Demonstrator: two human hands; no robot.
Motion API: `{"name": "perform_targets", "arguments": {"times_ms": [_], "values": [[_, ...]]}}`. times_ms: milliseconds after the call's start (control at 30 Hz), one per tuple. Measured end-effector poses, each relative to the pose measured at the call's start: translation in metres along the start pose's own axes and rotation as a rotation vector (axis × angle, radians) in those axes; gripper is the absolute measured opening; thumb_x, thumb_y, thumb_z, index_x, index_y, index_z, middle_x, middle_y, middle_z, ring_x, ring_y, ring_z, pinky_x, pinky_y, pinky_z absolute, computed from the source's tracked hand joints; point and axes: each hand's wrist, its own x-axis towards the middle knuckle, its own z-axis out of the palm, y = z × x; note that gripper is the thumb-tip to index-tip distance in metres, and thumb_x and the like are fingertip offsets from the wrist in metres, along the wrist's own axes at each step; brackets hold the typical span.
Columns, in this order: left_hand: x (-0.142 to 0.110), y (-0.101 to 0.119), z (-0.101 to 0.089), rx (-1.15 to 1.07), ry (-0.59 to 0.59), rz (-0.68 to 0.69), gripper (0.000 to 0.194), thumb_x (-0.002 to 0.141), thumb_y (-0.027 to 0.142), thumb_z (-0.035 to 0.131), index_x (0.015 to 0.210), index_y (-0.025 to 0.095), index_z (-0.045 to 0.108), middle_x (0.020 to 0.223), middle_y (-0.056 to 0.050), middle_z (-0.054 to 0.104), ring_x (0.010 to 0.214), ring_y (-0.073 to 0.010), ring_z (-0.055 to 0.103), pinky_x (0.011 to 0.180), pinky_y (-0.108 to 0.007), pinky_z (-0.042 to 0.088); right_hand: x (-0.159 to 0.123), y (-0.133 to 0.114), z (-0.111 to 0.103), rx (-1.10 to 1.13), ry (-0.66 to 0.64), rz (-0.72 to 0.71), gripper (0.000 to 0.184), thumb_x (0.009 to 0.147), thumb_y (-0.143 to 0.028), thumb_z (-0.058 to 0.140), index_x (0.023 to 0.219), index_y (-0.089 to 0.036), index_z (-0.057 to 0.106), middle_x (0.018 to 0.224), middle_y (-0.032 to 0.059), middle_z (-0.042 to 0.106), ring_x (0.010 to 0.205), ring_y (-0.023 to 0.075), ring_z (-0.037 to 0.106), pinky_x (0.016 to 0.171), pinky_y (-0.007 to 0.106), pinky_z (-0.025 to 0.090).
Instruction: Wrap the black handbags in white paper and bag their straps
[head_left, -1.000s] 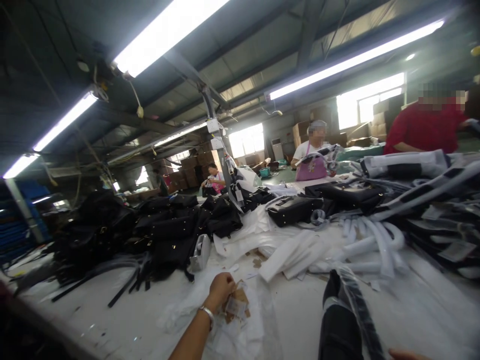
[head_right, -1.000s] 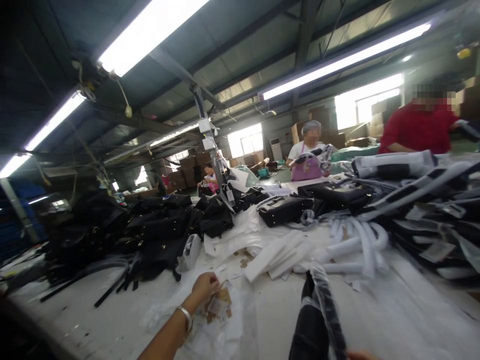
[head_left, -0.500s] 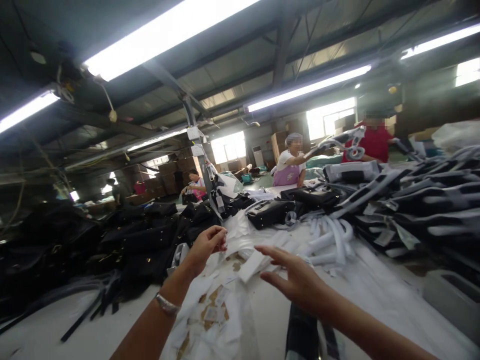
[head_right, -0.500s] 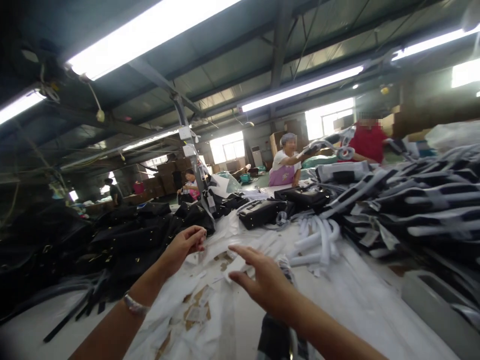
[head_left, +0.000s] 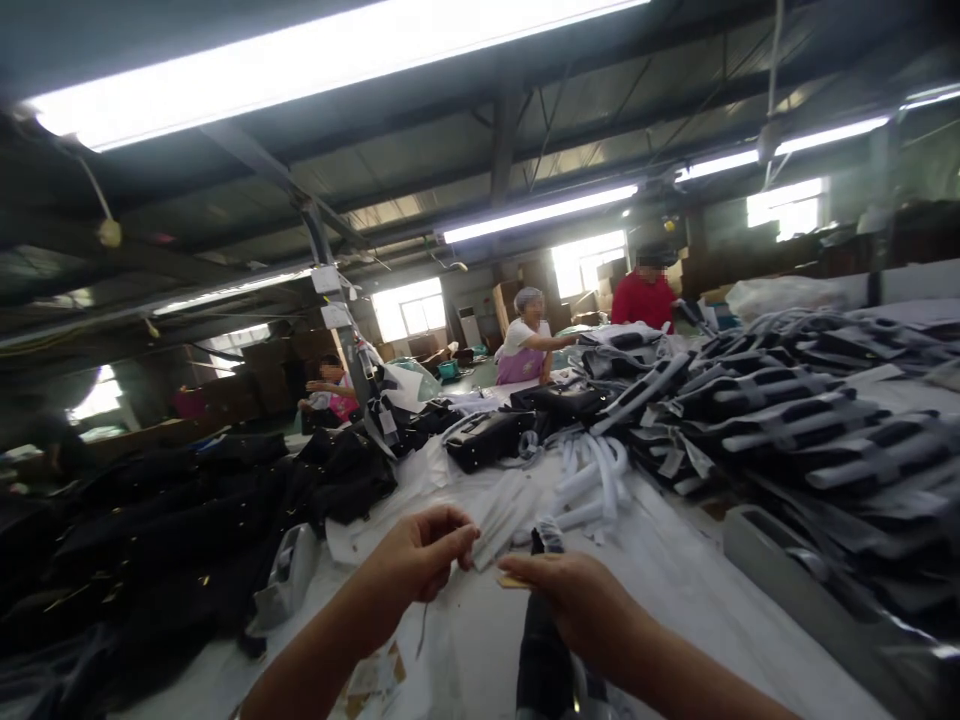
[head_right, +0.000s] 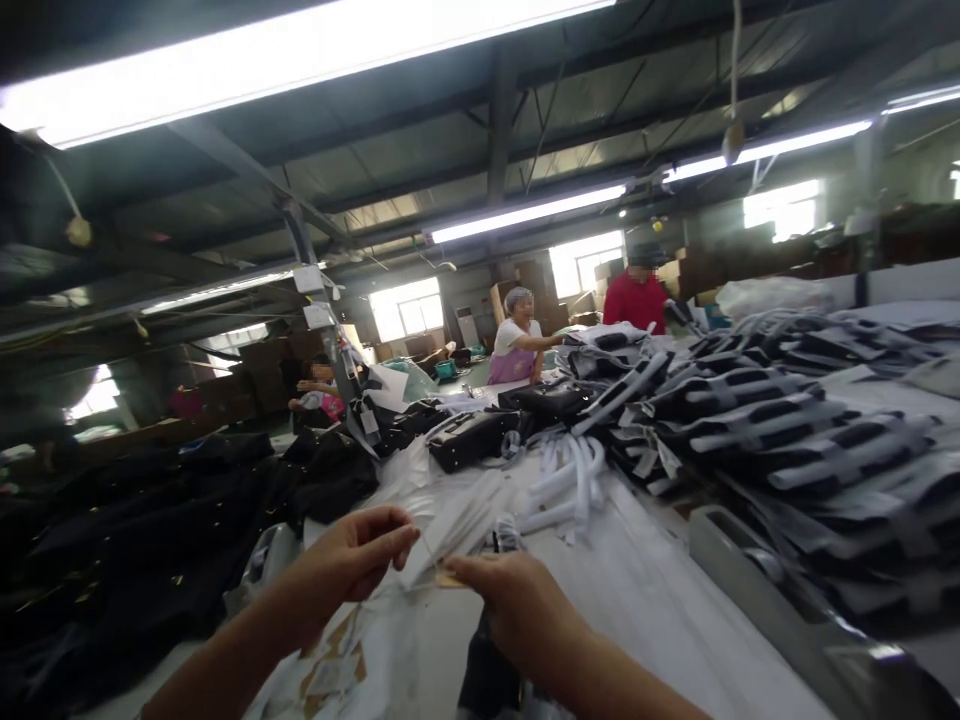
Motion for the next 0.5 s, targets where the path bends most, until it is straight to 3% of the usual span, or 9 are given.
{"name": "perform_targets", "arguments": {"times_ms": [100,167,267,333,400,500], "values": [[-0.003,0.004,0.022,0.013,-0.095,-0.031,0.034,0.08,0.048,0.072,0.088,0.017,0.062,0.067,0.004,0.061,0.039,0.0006,0.032,0.037,-0.016,0.016,-0.02,-0.014,-0.013,0.091,-0.022,0.061,0.067,0.077,-0.016,0.071,0.141,-0.028,0.056,0.141,0.0081,0.059,0.131,0.0316,0.054,0.112,0.047,0.038],[-0.005,0.007,0.039,0.052,-0.157,-0.008,0.031,0.083,0.047,0.07,0.091,0.017,0.064,0.069,0.004,0.062,0.041,-0.0004,0.037,0.038,-0.015,0.022,-0.028,-0.025,-0.012,0.292,-0.019,0.064,0.069,0.079,-0.027,0.076,0.143,-0.025,0.052,0.144,0.0092,0.056,0.136,0.0306,0.047,0.115,0.047,0.034],[-0.007,0.011,0.06,0.133,-0.197,0.082,0.026,0.086,0.043,0.066,0.093,0.019,0.066,0.07,0.003,0.064,0.046,-0.0035,0.047,0.041,-0.015,0.032,-0.037,-0.037,-0.001,0.559,0.022,0.084,0.041,0.085,-0.035,0.073,0.122,-0.019,0.065,0.113,0.009,0.071,0.109,0.0251,0.065,0.095,0.037,0.05],[-0.009,0.012,0.068,0.143,-0.211,0.112,0.025,0.087,0.043,0.064,0.095,0.019,0.065,0.07,0.002,0.065,0.048,-0.0058,0.052,0.042,-0.016,0.036,-0.046,-0.039,0.005,0.649,0.043,0.173,0.03,0.086,-0.041,0.073,0.102,-0.017,0.069,0.087,0.0053,0.072,0.082,0.0185,0.068,0.076,0.028,0.052],[-0.012,0.009,0.073,0.093,-0.242,0.104,0.026,0.087,0.044,0.064,0.098,0.019,0.064,0.071,0.001,0.067,0.052,-0.009,0.057,0.047,-0.019,0.044,-0.062,-0.038,0.005,0.714,0.062,0.312,0.037,0.085,-0.052,0.071,0.093,-0.016,0.068,0.07,0.0013,0.066,0.062,0.0141,0.064,0.06,0.023,0.048],[-0.017,-0.004,0.073,0.067,-0.241,0.074,0.029,0.085,0.044,0.066,0.102,0.02,0.065,0.081,-0.003,0.072,0.071,-0.0161,0.067,0.066,-0.026,0.053,-0.095,-0.03,-0.003,0.724,0.146,0.518,0.051,0.082,-0.065,0.066,0.094,-0.016,0.069,0.061,-0.0025,0.058,0.043,0.0082,0.049,0.044,0.019,0.036]]}}
